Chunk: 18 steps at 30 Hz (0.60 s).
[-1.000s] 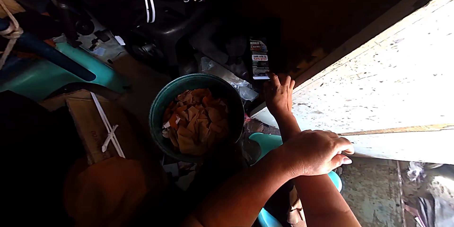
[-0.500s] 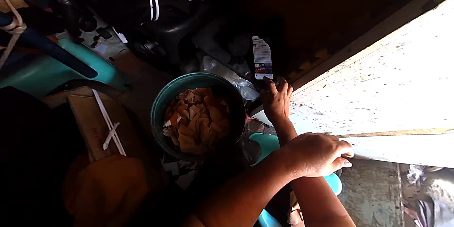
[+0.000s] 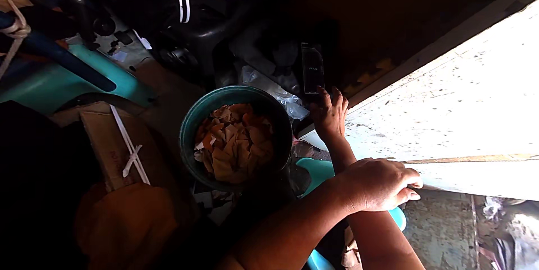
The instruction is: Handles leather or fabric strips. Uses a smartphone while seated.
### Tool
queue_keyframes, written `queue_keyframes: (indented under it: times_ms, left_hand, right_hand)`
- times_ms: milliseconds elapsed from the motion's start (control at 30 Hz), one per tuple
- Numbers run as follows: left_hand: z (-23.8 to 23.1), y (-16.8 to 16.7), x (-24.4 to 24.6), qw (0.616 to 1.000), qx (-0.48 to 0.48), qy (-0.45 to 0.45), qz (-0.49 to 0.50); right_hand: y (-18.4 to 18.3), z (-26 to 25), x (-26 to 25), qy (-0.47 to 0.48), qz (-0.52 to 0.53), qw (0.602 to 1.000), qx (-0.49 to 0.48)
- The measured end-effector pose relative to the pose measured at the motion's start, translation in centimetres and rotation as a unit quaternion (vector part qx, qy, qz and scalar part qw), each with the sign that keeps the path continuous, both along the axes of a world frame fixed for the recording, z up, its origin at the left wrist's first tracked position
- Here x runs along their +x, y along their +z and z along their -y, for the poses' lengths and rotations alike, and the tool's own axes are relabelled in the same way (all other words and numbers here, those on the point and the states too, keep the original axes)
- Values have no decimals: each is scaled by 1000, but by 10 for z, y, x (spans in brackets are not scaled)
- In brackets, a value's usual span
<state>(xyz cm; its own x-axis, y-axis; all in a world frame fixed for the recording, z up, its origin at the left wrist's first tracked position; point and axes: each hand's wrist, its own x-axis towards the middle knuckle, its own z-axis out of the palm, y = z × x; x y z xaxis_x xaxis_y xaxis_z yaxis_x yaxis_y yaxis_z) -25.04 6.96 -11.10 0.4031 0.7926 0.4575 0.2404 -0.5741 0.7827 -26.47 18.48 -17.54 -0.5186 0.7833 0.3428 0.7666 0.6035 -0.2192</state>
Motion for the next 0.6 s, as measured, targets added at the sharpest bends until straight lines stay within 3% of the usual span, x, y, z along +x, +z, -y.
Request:
queue_keyframes:
  times_ms: [267,600]
  left_hand:
    - [0,-1,2,1000,2,4,4]
    - [-1,-1,2,1000,-1,2,0]
  right_hand:
    - [5,-7,-1,-10,-15,999,-50]
    - [-5,-10,6,36,-46,998,-15]
